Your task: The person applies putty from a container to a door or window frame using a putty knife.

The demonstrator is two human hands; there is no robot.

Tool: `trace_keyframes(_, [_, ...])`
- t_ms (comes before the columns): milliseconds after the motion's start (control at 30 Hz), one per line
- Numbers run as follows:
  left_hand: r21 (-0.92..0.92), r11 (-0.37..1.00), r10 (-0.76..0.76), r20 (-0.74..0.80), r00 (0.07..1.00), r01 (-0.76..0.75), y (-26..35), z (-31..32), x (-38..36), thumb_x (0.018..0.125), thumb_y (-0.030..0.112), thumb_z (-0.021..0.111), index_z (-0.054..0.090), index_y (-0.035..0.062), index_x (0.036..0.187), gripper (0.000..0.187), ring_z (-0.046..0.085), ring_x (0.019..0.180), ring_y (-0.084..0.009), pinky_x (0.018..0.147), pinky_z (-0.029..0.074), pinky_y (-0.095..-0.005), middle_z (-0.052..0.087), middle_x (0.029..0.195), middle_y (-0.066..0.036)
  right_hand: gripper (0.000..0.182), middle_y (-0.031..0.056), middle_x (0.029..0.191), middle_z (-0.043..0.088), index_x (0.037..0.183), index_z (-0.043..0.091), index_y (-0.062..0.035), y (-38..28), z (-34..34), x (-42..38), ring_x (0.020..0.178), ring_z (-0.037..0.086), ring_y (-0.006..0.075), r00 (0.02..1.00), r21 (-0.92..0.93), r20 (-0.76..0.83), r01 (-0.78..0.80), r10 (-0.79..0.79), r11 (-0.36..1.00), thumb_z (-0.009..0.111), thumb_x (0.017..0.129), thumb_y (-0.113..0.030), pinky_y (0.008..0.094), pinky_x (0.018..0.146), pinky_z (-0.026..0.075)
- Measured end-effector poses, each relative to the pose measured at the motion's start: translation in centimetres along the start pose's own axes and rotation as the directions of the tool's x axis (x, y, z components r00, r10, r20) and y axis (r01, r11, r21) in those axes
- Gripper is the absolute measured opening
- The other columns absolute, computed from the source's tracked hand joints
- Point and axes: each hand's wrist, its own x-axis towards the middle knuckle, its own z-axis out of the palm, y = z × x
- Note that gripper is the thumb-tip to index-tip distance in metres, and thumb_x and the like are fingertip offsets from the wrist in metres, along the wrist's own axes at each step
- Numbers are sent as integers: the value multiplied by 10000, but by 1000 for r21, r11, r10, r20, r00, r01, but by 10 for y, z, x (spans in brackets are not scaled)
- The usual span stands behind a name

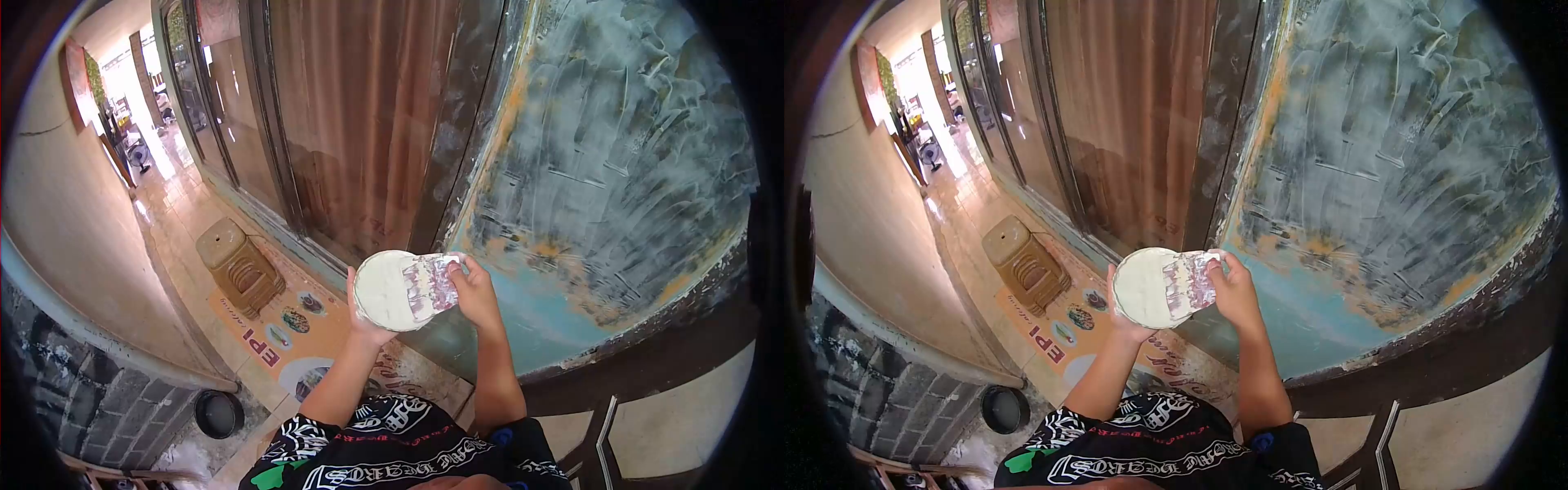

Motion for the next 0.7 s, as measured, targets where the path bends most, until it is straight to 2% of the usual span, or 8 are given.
trace_keyframes(100, [-13, 1000, 4, -10, 1000, -4, 0, 5, 1, 939, 718, 331, 422, 26, 1467, 875, 462, 1343, -411, 1132, 343, -572, 455, 1483, -216, 272, 20, 908, 665, 1204, 581, 41, 0, -1, 0, 794, 604, 65, 1000, 38, 11, 0, 0, 999, 533, 1032, -163, 230, 710, 487])
trace_keyframes(133, [4, 1000, 0, -15, 1000, 1, -1, 7, 2, 937, 727, 318, 437, 30, 1458, 878, 482, 1326, -400, 1128, 356, -557, 476, 1467, -204, 256, 40, 978, 683, 1220, 579, 37, -3, 0, -1, 836, 632, 72, 999, 73, 29, -19, 17, 997, 523, 1037, -133, 240, 755, 514])
trace_keyframes(233, [18, 1000, -10, -19, 1000, 11, -1, 6, 2, 933, 737, 307, 449, 34, 1451, 884, 500, 1310, -389, 1124, 366, -546, 497, 1452, -192, 249, 46, 987, 686, 1213, 582, 36, -1, -1, -2, 842, 636, 77, 1000, -4, 19, -19, 19, 1000, 520, 1037, -129, 243, 759, 514])
trace_keyframes(367, [-3, 1000, -9, -18, 1000, 9, -3, 2, 0, 926, 746, 314, 446, 38, 1454, 894, 502, 1310, -391, 1118, 373, -552, 495, 1453, -196, 245, 35, 970, 680, 1217, 576, 30, 2, -2, -3, 835, 635, 79, 999, 147, 19, -37, 35, 988, 517, 1037, -125, 245, 754, 513])
trace_keyframes(500, [-36, 999, -7, 48, 999, 9, -5, 0, 3, 956, 698, 322, 459, 42, 1449, 833, 497, 1316, -393, 1123, 365, -550, 488, 1464, -191, 245, 33, 970, 676, 1218, 576, 23, 14, -7, 0, 836, 631, 76, 999, -11, 2, 51, -51, 999, 522, 1036, -131, 239, 765, 511])
trace_keyframes(567, [-31, 1000, 5, 2, 1000, -5, -5, 2, 3, 956, 700, 322, 461, 38, 1447, 836, 496, 1316, -392, 1123, 363, -550, 487, 1462, -198, 249, 33, 969, 673, 1228, 571, 17, 8, -7, -2, 845, 628, 75, 997, 49, -11, 71, -70, 996, 526, 1034, -132, 240, 765, 511])
trace_keyframes(633, [-30, 1000, -7, 8, 1000, 7, -6, 3, 5, 956, 698, 321, 462, 38, 1446, 834, 496, 1316, -394, 1123, 364, -549, 488, 1462, -197, 252, 33, 976, 669, 1243, 564, 8, -3, -5, -4, 852, 626, 76, 999, 180, -32, 14, -8, 984, 522, 1035, -128, 243, 763, 511])
trace_keyframes(700, [-29, 1000, -9, 4, 1000, 9, -8, 3, 9, 934, 731, 323, 458, 41, 1447, 871, 492, 1321, -394, 1119, 370, -554, 488, 1461, -196, 250, 37, 987, 668, 1252, 560, -3, 4, -8, -1, 850, 628, 80, 1000, 183, -11, -19, 21, 983, 515, 1035, -118, 244, 762, 514])
